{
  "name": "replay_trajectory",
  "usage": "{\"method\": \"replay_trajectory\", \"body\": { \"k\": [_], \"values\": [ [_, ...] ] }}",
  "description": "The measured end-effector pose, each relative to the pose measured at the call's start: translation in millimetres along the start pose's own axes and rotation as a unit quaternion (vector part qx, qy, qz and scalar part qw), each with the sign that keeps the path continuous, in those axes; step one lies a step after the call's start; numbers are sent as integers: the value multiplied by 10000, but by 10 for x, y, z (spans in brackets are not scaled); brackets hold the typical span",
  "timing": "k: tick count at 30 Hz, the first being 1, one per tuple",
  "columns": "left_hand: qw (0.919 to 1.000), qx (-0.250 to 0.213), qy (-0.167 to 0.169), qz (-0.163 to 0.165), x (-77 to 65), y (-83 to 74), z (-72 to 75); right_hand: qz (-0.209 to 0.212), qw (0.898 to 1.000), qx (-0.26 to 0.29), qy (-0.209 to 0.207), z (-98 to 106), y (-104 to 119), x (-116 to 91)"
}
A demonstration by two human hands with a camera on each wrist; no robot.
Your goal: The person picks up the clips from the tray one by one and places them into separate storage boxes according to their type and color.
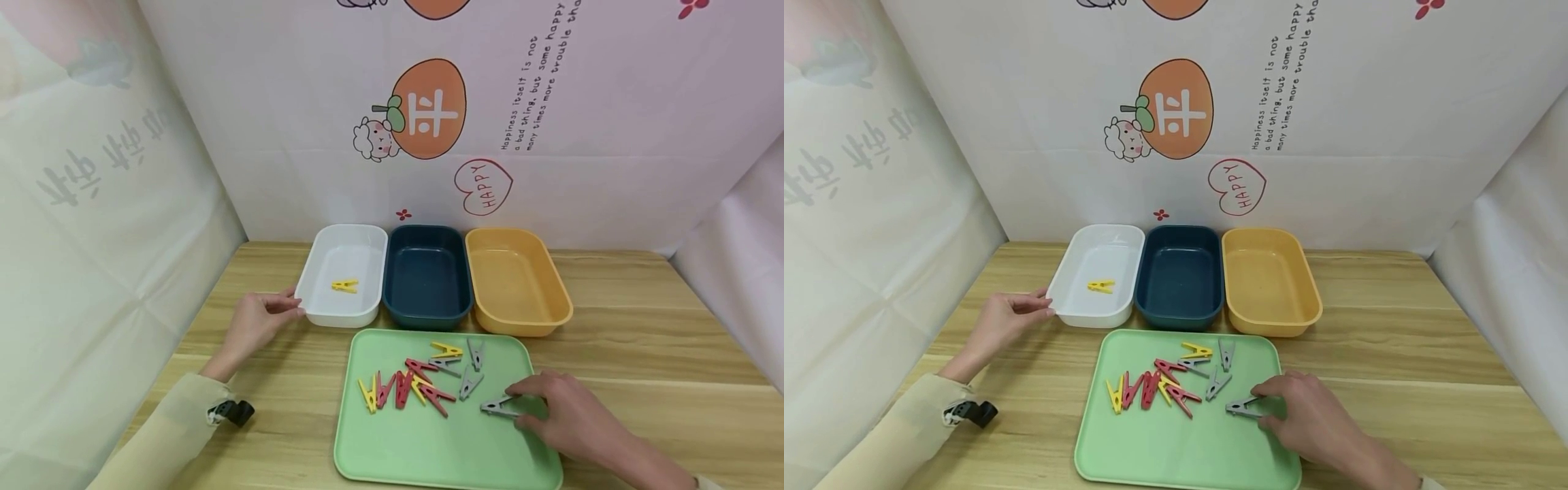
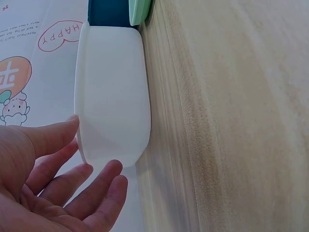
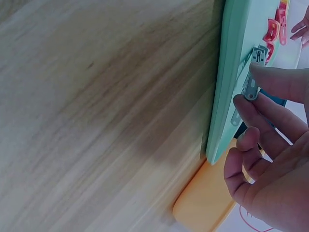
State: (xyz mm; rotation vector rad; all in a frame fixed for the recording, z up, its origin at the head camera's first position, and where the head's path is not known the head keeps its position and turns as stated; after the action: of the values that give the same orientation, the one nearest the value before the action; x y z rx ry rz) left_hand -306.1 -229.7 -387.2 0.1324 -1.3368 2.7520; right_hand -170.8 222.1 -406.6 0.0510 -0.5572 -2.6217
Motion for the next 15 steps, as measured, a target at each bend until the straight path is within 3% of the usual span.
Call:
{"method": "replay_trajectory", "body": {
  "k": [15],
  "values": [
    [10000, 47, 24, -80, -8, -18, -1, 38, 9999, -116, 107, 50, 19, 9]
  ]
}}
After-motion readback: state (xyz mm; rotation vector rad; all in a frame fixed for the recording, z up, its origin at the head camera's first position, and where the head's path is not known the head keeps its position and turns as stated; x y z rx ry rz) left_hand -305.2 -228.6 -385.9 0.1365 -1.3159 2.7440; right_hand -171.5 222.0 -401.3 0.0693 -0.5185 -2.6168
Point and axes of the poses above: each hand's wrist, its own x-axis towards the middle knuckle, its own z-axis out of the back of the hand, y = z × x, the point moved 10 cm from there along x, towards the middle knuckle, and after that the axes turned 4 degrees about z, right-handed, at the moved point
